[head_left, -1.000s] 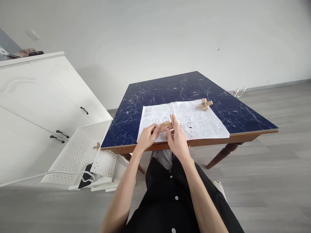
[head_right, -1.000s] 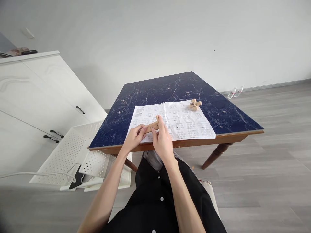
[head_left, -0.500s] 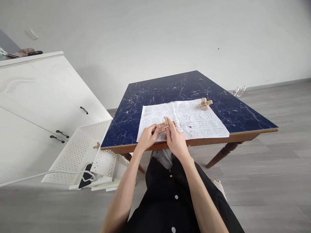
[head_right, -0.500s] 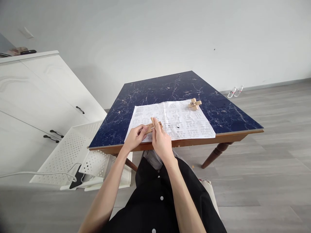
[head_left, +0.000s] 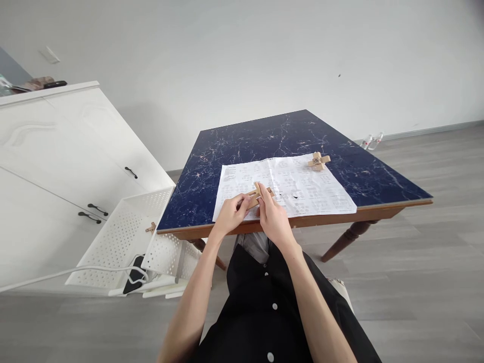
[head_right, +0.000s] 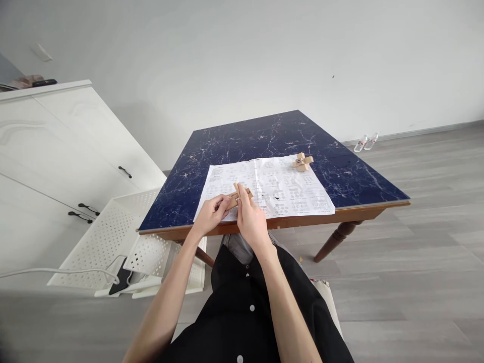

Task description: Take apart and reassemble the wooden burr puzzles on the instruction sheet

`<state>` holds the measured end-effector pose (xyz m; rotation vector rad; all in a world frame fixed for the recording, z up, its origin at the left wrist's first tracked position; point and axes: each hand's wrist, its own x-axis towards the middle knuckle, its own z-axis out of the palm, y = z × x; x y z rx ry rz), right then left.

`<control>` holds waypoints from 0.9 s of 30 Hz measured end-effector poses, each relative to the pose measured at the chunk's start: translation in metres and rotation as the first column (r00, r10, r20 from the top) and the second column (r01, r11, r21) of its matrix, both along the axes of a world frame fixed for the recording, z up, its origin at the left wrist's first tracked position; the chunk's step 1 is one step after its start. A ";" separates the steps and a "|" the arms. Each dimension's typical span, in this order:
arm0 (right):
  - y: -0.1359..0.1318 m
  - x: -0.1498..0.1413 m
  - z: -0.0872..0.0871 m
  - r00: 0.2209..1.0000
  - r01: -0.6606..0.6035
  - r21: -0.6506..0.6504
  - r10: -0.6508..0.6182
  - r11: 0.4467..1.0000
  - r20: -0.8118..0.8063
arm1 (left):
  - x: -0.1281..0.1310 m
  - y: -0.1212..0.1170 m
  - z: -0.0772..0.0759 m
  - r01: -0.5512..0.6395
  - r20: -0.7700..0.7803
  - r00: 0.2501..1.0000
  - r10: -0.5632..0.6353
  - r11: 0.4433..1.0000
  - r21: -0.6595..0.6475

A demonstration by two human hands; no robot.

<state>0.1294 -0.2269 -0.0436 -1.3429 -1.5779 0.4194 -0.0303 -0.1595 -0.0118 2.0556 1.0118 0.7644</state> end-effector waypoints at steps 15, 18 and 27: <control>0.001 -0.008 0.000 0.995 -0.091 -0.036 0.090 0.995 -0.038 | 0.000 0.001 0.000 -0.011 0.022 1.000 0.011 1.000 0.020; 0.001 -0.011 -0.001 0.991 -0.112 -0.028 0.110 0.993 -0.070 | 0.000 0.001 0.000 -0.007 0.029 1.000 0.006 1.000 0.018; -0.005 -0.008 0.004 0.978 -0.142 -0.050 0.133 0.989 -0.163 | 0.001 0.000 0.003 -0.018 0.064 0.998 0.017 1.000 0.014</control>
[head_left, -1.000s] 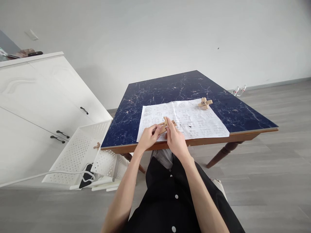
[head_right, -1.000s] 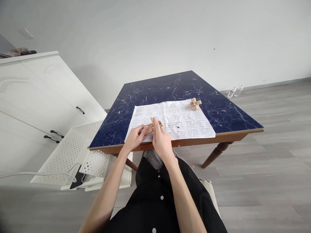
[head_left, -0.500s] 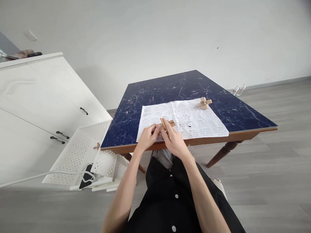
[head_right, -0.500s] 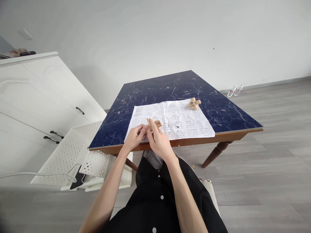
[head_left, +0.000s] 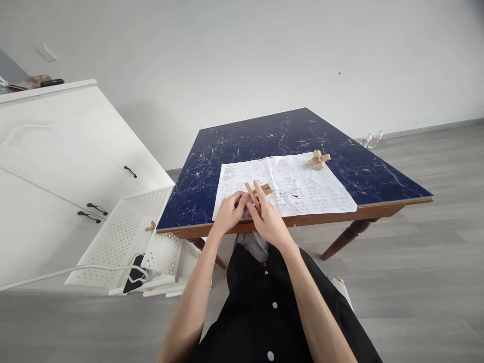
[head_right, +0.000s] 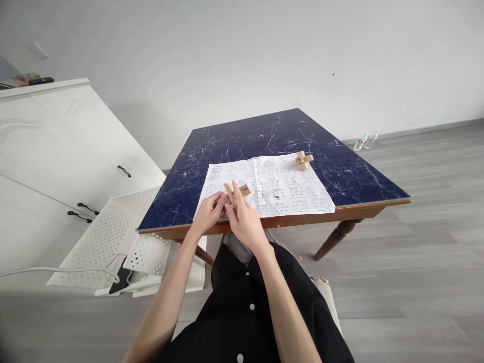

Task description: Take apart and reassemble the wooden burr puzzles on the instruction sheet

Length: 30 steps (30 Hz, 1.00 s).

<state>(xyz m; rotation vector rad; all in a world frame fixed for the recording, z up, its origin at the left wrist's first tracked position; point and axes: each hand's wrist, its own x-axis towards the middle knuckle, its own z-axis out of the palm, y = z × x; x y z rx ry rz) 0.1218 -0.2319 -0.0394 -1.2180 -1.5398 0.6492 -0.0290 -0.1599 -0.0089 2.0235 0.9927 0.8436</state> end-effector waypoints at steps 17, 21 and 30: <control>0.005 0.000 -0.008 0.966 0.257 0.073 -0.254 0.964 -0.050 | -0.001 0.007 -0.014 -0.360 0.103 0.931 0.350 0.926 0.112; 0.010 -0.005 -0.015 0.896 0.341 0.239 -0.391 0.909 0.212 | -0.001 0.007 -0.015 -0.417 0.130 0.906 0.403 0.903 0.106; 0.011 -0.017 -0.019 0.848 0.324 0.240 -0.393 0.915 0.355 | -0.001 0.008 -0.017 -0.530 0.184 0.843 0.506 0.841 0.112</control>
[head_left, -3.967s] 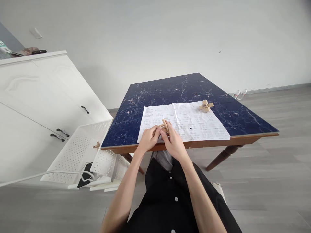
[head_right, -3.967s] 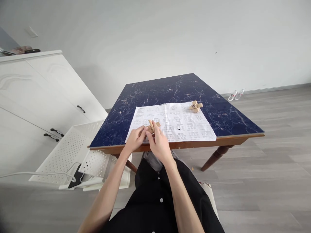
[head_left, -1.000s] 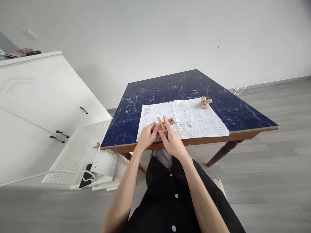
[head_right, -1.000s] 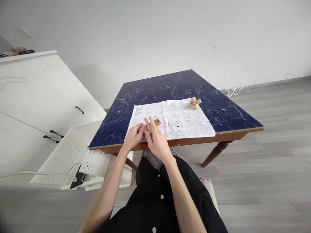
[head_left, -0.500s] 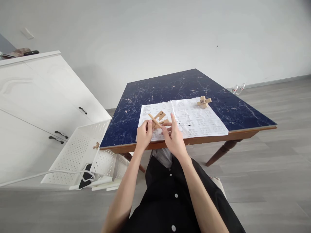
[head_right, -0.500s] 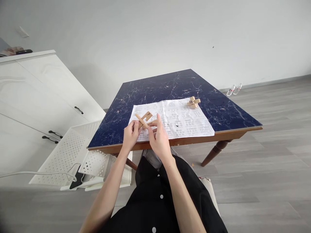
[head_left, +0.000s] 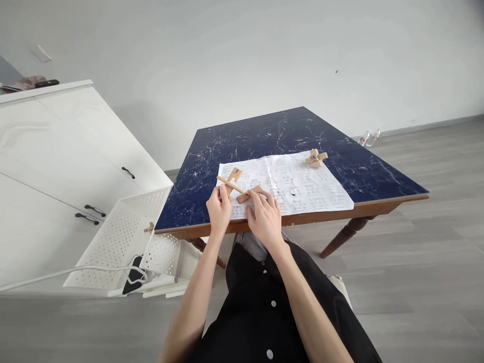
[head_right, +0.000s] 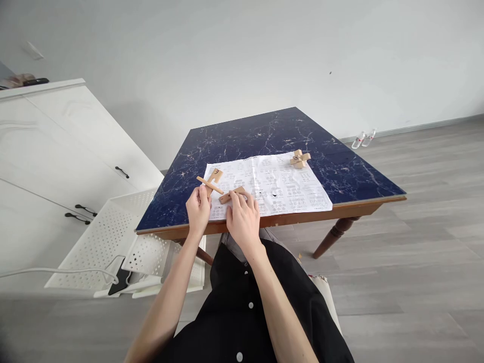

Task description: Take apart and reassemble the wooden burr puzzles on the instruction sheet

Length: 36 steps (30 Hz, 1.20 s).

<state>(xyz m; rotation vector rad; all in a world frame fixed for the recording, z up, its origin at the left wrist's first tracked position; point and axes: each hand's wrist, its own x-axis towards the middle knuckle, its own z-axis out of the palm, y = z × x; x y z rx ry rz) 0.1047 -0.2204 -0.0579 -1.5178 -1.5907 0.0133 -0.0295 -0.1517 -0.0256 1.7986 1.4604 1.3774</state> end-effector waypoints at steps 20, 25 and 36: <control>-0.002 0.002 0.000 0.999 -0.006 -0.022 0.006 1.000 0.033 | 0.001 -0.001 0.000 -0.009 0.005 1.000 0.009 1.000 -0.009; -0.002 -0.002 -0.002 0.999 0.039 -0.053 -0.038 0.998 0.034 | 0.001 -0.001 0.000 0.004 0.014 1.000 -0.004 1.000 -0.017; 0.002 -0.001 -0.001 0.997 0.027 -0.009 -0.027 1.000 -0.069 | -0.001 0.000 0.000 0.007 0.032 0.999 -0.006 1.000 -0.028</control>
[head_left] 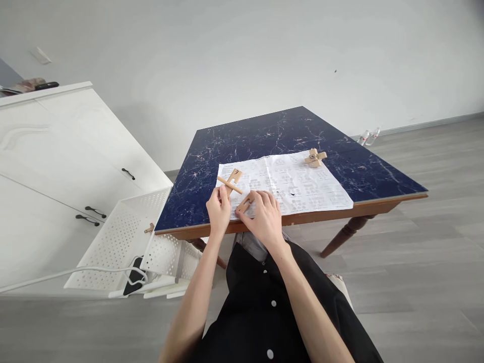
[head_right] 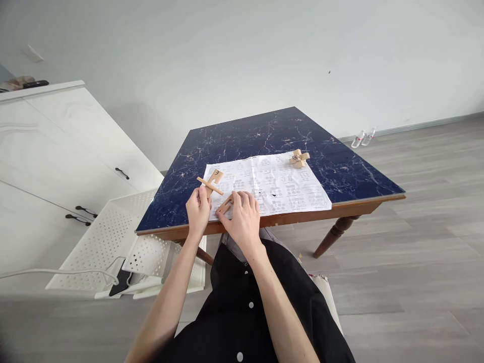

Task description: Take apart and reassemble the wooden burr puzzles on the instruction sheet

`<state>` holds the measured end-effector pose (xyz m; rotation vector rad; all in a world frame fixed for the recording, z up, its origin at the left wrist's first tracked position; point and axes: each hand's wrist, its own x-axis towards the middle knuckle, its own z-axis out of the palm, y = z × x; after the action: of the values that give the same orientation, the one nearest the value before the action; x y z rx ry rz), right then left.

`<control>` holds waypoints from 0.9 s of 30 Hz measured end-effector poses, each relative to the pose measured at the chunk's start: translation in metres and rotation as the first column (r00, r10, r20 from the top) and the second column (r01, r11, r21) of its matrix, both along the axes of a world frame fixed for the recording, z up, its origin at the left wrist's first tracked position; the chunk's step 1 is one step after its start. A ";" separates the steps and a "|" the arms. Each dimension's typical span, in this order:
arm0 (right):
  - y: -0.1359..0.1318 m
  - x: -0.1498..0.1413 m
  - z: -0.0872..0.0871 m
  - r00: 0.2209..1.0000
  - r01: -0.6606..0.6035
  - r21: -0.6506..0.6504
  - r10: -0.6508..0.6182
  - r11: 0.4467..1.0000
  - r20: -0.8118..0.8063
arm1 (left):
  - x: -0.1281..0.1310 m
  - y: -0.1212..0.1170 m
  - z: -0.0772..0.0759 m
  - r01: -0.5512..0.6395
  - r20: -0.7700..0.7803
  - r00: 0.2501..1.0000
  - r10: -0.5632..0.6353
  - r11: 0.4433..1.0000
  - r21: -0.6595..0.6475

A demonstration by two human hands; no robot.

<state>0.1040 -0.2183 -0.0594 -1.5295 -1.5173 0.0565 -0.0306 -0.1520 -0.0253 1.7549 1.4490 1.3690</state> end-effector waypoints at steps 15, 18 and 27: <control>-0.008 0.011 0.036 0.427 -0.284 0.094 0.214 0.954 -0.879 | -0.001 0.000 0.002 0.306 0.160 0.941 -0.299 0.952 -0.020; -0.006 0.005 0.036 0.328 -0.286 0.162 0.255 0.945 -0.910 | -0.002 0.000 0.004 0.398 0.187 0.903 -0.387 0.917 -0.025; -0.012 -0.004 0.047 0.202 -0.297 0.280 0.347 0.913 -0.916 | -0.003 -0.004 0.011 0.533 0.237 0.829 -0.506 0.844 -0.060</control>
<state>0.0999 -0.2302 -0.0120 -0.7270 -0.7193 1.0429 -0.0341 -0.1557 -0.0143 1.6927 0.8266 1.1012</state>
